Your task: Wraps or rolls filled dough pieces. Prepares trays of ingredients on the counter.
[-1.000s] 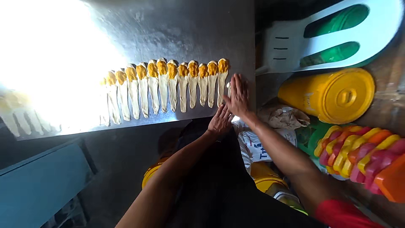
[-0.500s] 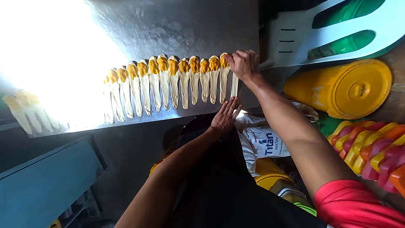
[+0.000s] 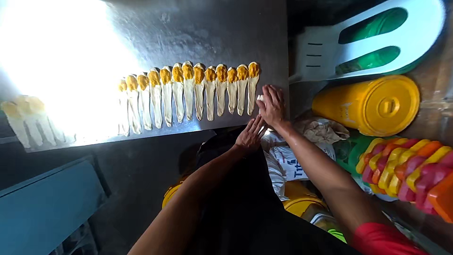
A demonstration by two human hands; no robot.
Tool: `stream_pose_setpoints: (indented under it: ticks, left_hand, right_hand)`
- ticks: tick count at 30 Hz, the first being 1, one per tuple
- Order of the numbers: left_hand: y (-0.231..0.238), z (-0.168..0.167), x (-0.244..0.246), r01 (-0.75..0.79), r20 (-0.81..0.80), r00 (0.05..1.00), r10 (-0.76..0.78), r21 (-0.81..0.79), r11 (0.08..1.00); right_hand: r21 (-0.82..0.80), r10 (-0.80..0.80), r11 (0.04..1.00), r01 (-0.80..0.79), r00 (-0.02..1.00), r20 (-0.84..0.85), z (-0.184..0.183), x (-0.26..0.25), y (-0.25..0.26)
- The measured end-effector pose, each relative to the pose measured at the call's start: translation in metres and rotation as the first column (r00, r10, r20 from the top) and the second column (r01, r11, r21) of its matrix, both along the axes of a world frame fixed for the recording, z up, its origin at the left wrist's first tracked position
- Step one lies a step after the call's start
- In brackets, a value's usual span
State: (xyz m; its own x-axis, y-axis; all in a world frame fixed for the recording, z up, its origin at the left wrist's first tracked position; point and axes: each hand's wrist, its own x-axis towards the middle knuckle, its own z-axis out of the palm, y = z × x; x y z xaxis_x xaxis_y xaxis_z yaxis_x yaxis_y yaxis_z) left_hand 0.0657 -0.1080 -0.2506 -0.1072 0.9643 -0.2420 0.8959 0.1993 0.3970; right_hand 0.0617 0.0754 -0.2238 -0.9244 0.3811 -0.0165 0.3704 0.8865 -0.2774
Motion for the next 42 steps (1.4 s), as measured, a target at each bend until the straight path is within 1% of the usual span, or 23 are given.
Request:
stream_pose_setpoints:
  ticks: [4,6,9,11,13,16,17,20,22,24,27,29,30,31,32,33,35,36,38,39,40,41,42]
  left_hand:
    - [0.001,0.009,-0.002,0.016,-0.068,0.998,-0.012,0.061,0.998]
    - [-0.002,0.010,-0.007,0.048,-0.073,0.996,-0.043,0.079,0.996]
    - [-0.008,0.002,-0.006,0.034,-0.057,0.998,-0.028,0.117,0.992]
    - [-0.012,0.001,-0.005,0.040,-0.045,0.998,-0.034,0.124,0.992]
    - [-0.020,0.002,-0.009,0.068,-0.018,0.998,-0.066,0.132,0.989]
    - [-0.048,0.013,-0.025,0.082,0.051,0.994,-0.095,0.223,0.972]
    - [-0.062,0.019,-0.031,0.034,0.081,0.995,-0.057,0.254,0.967]
    - [-0.100,0.033,-0.045,-0.230,0.209,0.962,0.173,0.286,0.930]
    - [-0.111,0.039,-0.060,-0.392,0.297,0.902,0.314,0.256,0.883]
    - [-0.113,0.047,-0.070,-0.516,0.364,0.832,0.418,0.234,0.824]
    - [-0.101,0.054,-0.081,-0.606,0.420,0.769,0.483,0.237,0.759]
    - [-0.088,0.059,-0.087,-0.652,0.470,0.724,0.504,0.229,0.723]
    - [-0.080,0.062,-0.091,-0.689,0.513,0.683,0.520,0.217,0.691]
    - [-0.071,0.065,-0.096,-0.738,0.574,0.619,0.536,0.193,0.647]
    - [-0.063,0.068,-0.098,-0.794,0.648,0.526,0.550,0.143,0.590]
    - [-0.056,0.073,-0.100,-0.847,0.724,0.405,0.558,0.067,0.528]
    - [-0.041,0.083,-0.108,-0.896,0.849,0.115,0.516,-0.135,0.422]
    - [-0.035,0.086,-0.111,-0.883,0.879,-0.018,0.477,-0.237,0.404]
    - [-0.019,0.089,-0.120,-0.808,0.888,-0.234,0.396,-0.404,0.430]
    - [-0.008,0.091,-0.126,-0.769,0.875,-0.309,0.372,-0.460,0.443]
    - [0.002,0.095,-0.131,-0.738,0.859,-0.356,0.367,-0.500,0.454]
    - [0.010,0.101,-0.138,-0.727,0.845,-0.362,0.394,-0.521,0.448]
    - [0.019,0.106,-0.147,-0.742,0.837,-0.296,0.460,-0.505,0.441]
  right_hand:
    - [0.088,-0.073,0.993,0.079,0.995,-0.066,-0.020,-0.048,0.030]
    - [0.114,-0.078,0.990,0.088,0.993,-0.088,-0.026,-0.060,0.036]
    - [0.125,-0.044,0.991,0.054,0.996,-0.082,-0.028,-0.046,0.027]
    - [0.101,-0.006,0.995,0.012,0.998,-0.061,-0.025,-0.025,0.016]
    - [0.059,0.032,0.998,-0.030,0.999,-0.037,-0.016,-0.003,0.001]
    - [-0.007,0.072,0.997,-0.072,0.997,0.027,0.004,0.032,-0.027]
    - [-0.024,0.081,0.996,-0.081,0.996,0.033,0.007,0.042,-0.035]
    - [-0.054,0.063,0.996,-0.064,0.998,-0.019,0.005,0.072,-0.058]
    - [-0.050,0.008,0.999,-0.015,0.990,-0.140,-0.001,0.082,-0.068]
    - [-0.038,-0.066,0.998,0.060,0.980,-0.185,-0.003,0.087,-0.075]
    - [-0.009,-0.127,0.992,0.127,0.986,-0.110,0.012,0.076,-0.076]
    - [-0.059,-0.151,0.987,0.152,0.988,0.024,0.028,0.064,-0.076]
    - [-0.101,-0.164,0.980,0.173,0.982,0.089,0.035,0.057,-0.074]
    - [-0.163,-0.183,0.965,0.204,0.974,0.133,0.042,0.049,-0.071]
    - [-0.246,-0.216,0.937,0.248,0.965,0.149,0.049,0.042,-0.070]
    - [-0.333,-0.261,0.896,0.293,0.955,0.137,0.055,0.034,-0.069]
    - [-0.481,-0.331,0.815,0.323,0.941,0.071,0.068,0.011,-0.067]
    - [-0.528,-0.332,0.797,0.294,0.943,0.024,0.074,0.001,-0.067]
    - [-0.620,-0.221,0.770,0.149,0.974,-0.040,0.085,-0.020,-0.060]
    - [-0.654,-0.158,0.753,0.077,0.985,-0.066,0.090,-0.030,-0.051]
    - [-0.661,-0.125,0.750,0.026,0.987,-0.103,0.093,-0.039,-0.038]
    - [-0.641,-0.117,0.768,0.016,0.986,-0.117,0.094,-0.046,-0.022]
    - [-0.604,-0.148,0.796,0.043,0.981,-0.125,0.092,-0.055,-0.003]
